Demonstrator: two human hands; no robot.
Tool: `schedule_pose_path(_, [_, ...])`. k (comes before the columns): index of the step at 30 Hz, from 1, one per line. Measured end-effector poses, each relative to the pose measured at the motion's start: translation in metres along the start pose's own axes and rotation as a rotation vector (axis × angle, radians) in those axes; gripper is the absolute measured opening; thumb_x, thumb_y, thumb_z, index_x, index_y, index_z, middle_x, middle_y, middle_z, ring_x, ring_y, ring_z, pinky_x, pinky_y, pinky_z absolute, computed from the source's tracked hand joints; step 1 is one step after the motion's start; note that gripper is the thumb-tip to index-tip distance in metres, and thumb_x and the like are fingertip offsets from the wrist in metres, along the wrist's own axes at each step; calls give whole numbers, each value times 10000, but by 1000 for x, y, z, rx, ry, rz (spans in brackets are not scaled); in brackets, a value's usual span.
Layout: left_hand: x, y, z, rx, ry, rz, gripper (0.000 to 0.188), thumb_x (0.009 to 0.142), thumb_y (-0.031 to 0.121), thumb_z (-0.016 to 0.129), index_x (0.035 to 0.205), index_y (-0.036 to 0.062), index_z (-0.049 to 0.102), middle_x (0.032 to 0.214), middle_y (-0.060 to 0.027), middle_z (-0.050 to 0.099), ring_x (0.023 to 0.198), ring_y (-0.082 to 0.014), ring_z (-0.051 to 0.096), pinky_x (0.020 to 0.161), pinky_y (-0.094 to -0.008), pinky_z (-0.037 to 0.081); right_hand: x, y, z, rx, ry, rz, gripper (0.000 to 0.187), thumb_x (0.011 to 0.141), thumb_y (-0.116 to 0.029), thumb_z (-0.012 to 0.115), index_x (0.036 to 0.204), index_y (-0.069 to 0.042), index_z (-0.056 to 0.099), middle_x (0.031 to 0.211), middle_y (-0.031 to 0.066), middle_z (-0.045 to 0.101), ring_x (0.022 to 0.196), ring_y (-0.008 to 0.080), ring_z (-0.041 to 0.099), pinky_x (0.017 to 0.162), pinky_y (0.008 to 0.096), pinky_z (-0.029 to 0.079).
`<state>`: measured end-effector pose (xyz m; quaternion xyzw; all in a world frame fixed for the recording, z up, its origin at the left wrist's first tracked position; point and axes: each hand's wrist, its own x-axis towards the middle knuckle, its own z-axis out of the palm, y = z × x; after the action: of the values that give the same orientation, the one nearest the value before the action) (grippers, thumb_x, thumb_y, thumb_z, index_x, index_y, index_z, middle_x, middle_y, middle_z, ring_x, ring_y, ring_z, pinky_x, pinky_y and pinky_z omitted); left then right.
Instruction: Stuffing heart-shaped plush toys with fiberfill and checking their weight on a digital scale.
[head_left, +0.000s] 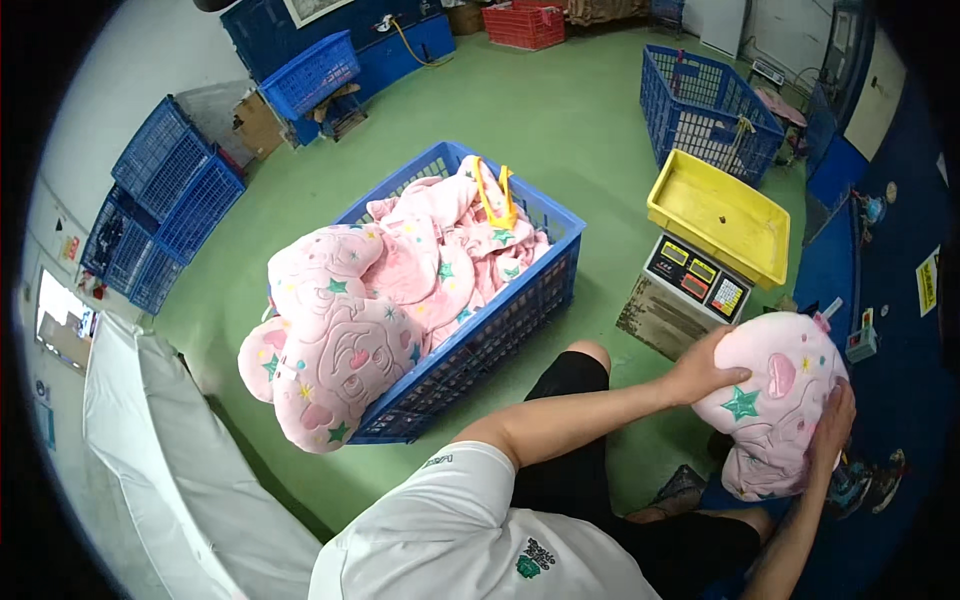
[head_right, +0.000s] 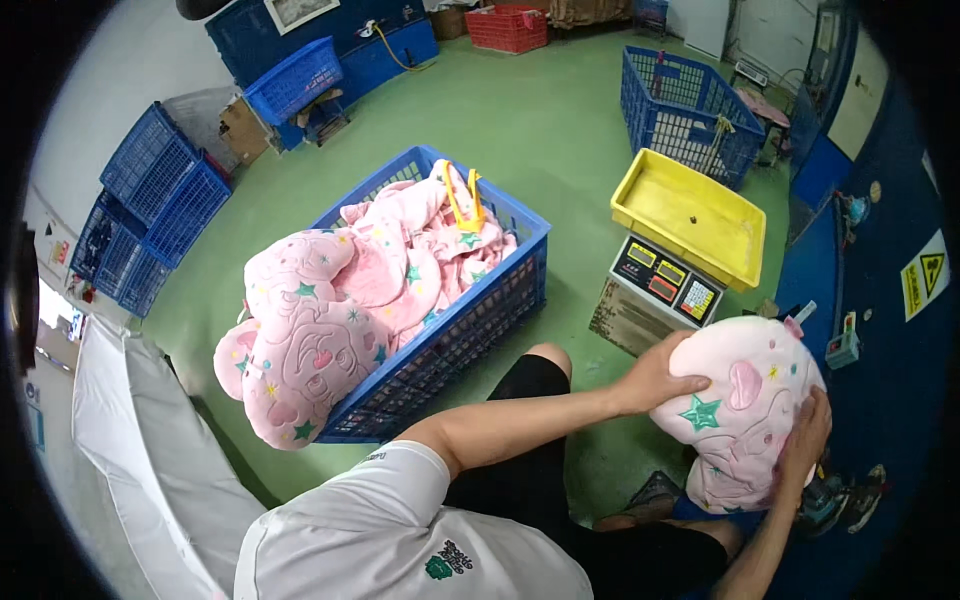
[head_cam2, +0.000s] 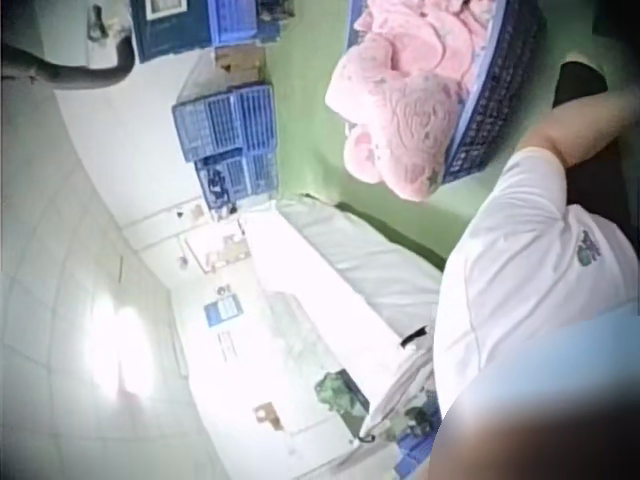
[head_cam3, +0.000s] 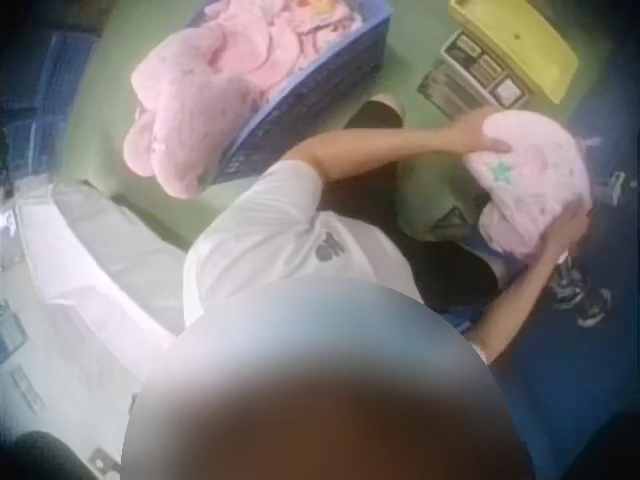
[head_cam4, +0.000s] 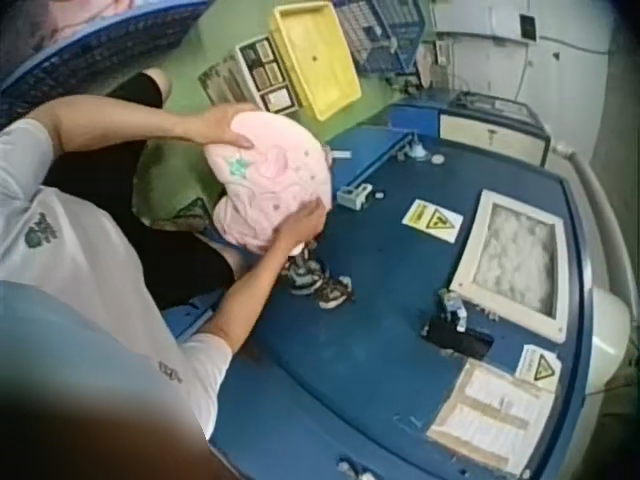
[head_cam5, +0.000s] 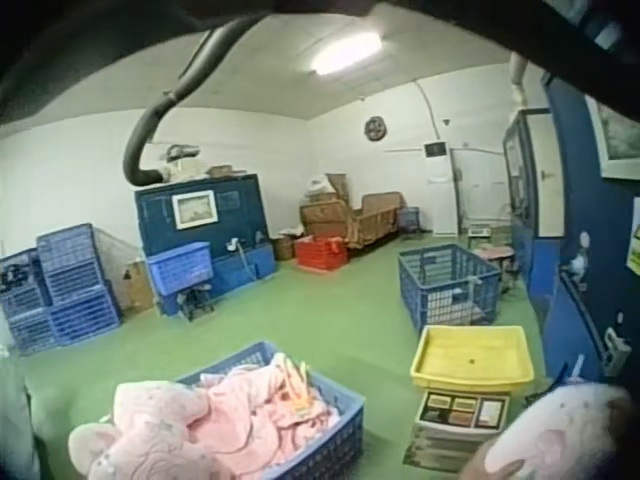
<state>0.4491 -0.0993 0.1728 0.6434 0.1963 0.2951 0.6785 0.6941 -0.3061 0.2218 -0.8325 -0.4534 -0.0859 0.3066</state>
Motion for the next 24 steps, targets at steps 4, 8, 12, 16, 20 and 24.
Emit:
schedule_pose_path(4, [7,24,25,129,-73,148,757,798,244,806,1414,-10,446,1329,-214,565,1159,-311,585,997,-404,471,4,12,-25,-106,-170,230,515,1016,-453,508,1244,-2,606,1158,193,650,974,347,630,877,435,490])
schedule_pose_path(8, [0,17,-12,20,-1,10,775,813,216,801,1432,-32,406,1324,-249,544,1104,-334,621,971,-412,520,17,3,12,-180,-92,320,530,913,-493,671,1107,-1,651,978,200,697,812,358,664,717,452,517])
schedule_pose_path(12, [-3,-11,-22,-4,58,-200,762,829,106,762,1470,7,363,1333,-245,545,1122,-317,618,918,-369,554,7,-24,14,-2,93,268,453,882,-439,727,901,-4,601,796,209,686,660,400,636,622,485,478])
schedule_pose_path(16, [24,33,2,43,-4,1,734,837,107,744,1468,17,380,1327,-243,549,1129,-312,610,922,-360,548,-5,-9,-4,10,293,291,424,896,-415,719,898,-12,588,752,201,662,626,390,614,602,483,463])
schedule_pose_path(20, [9,21,-3,293,49,388,721,834,105,744,1460,14,398,1329,-237,542,1132,-313,603,929,-357,544,-10,-14,0,82,280,254,388,923,-381,699,908,-16,569,694,181,619,578,370,577,571,468,442])
schedule_pose_path(24, [20,23,7,-72,49,-108,723,835,128,759,1452,8,403,1319,-233,542,1120,-316,610,911,-349,552,-2,-2,1,-17,343,243,381,959,-382,659,895,-21,555,713,162,612,571,318,546,581,449,440])
